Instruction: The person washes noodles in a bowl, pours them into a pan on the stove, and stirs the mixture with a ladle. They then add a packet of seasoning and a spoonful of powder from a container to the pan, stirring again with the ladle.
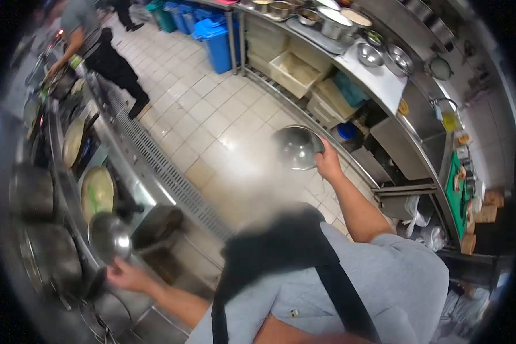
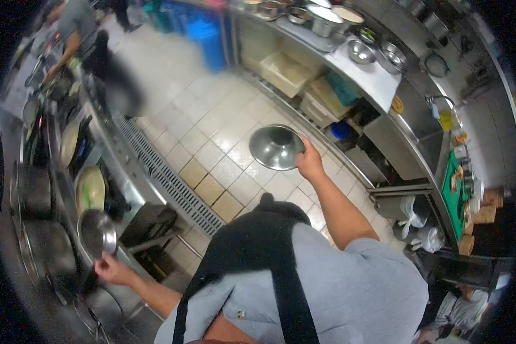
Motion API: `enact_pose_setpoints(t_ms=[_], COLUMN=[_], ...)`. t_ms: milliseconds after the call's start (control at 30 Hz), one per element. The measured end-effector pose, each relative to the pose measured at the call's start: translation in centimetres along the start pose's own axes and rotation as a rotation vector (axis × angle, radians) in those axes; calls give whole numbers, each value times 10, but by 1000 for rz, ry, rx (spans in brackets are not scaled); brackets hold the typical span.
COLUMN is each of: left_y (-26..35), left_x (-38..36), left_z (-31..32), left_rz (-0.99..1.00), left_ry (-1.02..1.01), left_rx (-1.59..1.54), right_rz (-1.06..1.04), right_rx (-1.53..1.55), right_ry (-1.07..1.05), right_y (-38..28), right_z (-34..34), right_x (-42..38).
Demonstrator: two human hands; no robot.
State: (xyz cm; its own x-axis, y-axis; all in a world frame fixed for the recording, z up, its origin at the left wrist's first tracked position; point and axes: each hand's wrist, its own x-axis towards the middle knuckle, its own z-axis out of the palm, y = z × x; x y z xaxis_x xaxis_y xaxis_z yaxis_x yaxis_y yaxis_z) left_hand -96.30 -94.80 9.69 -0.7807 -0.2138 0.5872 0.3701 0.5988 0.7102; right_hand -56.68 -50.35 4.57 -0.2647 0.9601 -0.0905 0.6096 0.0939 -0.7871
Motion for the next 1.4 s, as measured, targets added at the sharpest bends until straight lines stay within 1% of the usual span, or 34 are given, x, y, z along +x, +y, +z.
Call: enact_pose_setpoints(t_ms=[33,67,100,133,167,200,233,267,300,333,400,433,467,500,533,567,600,633,667,733,767,833,933,1000,1067,1133,1167,1200,1233,1267,1300,1333,1367,1400], left_y=[30,61,85,121,133,174,205,216,233,231,233,235,237,241,247,255,262,270,281,309,327,369,420,447,470,492,502,511,544,576,575,571,565,557], left_x=[-3,-15,-26,-43,-63,-80,-101,-117,-131,-145,-167,-175,-180,-185,-191,-197,-202,-211,-220,-236,-244,-261,-296,-322,-349,-378,-393,-408,-405,-402,-412,-423,-431,-436], left_z=[32,72,108,138,180,196,217,239,255,277,314,330,345,360,374,390,407,424,438,462,471,482,507,519,532,540,544,546,528,512,513,519,527,536], left_rz=[-73,-61,-43,-265,-242,-306,-402,-396,-456,-444,-482,-481,-561,-642,-645,-662,-671,-617,-622,-467,-458,-463,-406,-404,-463,-445,-168,102,303,495,448,269,87,57], left_ry=[-107,-170,-296,-457,-534,-690,-779,-885,-958,-1028,-1141,-1170,-1225,-1271,-1288,-1351,-1413,-1476,-1485,-1693,-1703,-1860,-1951,-1975,-2016,-2003,-1994,-1963,-1987,-2005,-1990,-2083,-2160,-2133], left_rx=[18,-192,-316,-585,-742,-719,-794,-785,-767,-792,-807,-803,-781,-767,-770,-721,-670,-651,-638,-652,-650,-690,-689,-676,-764,-753,-782,-794,-765,-719,-676,-749,-834,-813], right_rz=[20,41,-97,-87,-18,53,69,110,150,159,205,287,309,359,404,417,427,415,411,263,260,257,248,216,253,484,491,431,363,372,256,135,164,191], right_rx=[23,45,-13,-8,-3,4,10,118,226,228,387,423,425,573,718,738,761,823,882,1026,1057,1091,1168,1218,1213,891,887,651,414,411,361,316,328,338], right_ry=[-4,-14,80,95,47,-1,14,-6,-24,-5,82,94,111,190,269,319,369,431,484,533,546,575,593,543,568,409,388,134,-127,-179,-134,-86,-21,52], right_y=[-3,-4,5,5,3,2,-1,-9,-11,-6,3,-7,8,31,37,43,35,27,24,39,44,52,67,77,83,48,41,37,39,54,77,95,107,115], right_z=[-4,-9,-5,-3,-2,0,0,0,-2,-4,-9,-26,-30,-36,-50,-66,-85,-105,-120,-144,-157,-182,-209,-221,-224,-235,-242,-247,-248,-248,-248,-252,-266,-283], right_x=[10,22,35,49,64,76,85,90,99,109,131,135,145,159,171,181,190,201,214,241,258,291,336,359,374,366,362,357,358,363,367,373,379,386])
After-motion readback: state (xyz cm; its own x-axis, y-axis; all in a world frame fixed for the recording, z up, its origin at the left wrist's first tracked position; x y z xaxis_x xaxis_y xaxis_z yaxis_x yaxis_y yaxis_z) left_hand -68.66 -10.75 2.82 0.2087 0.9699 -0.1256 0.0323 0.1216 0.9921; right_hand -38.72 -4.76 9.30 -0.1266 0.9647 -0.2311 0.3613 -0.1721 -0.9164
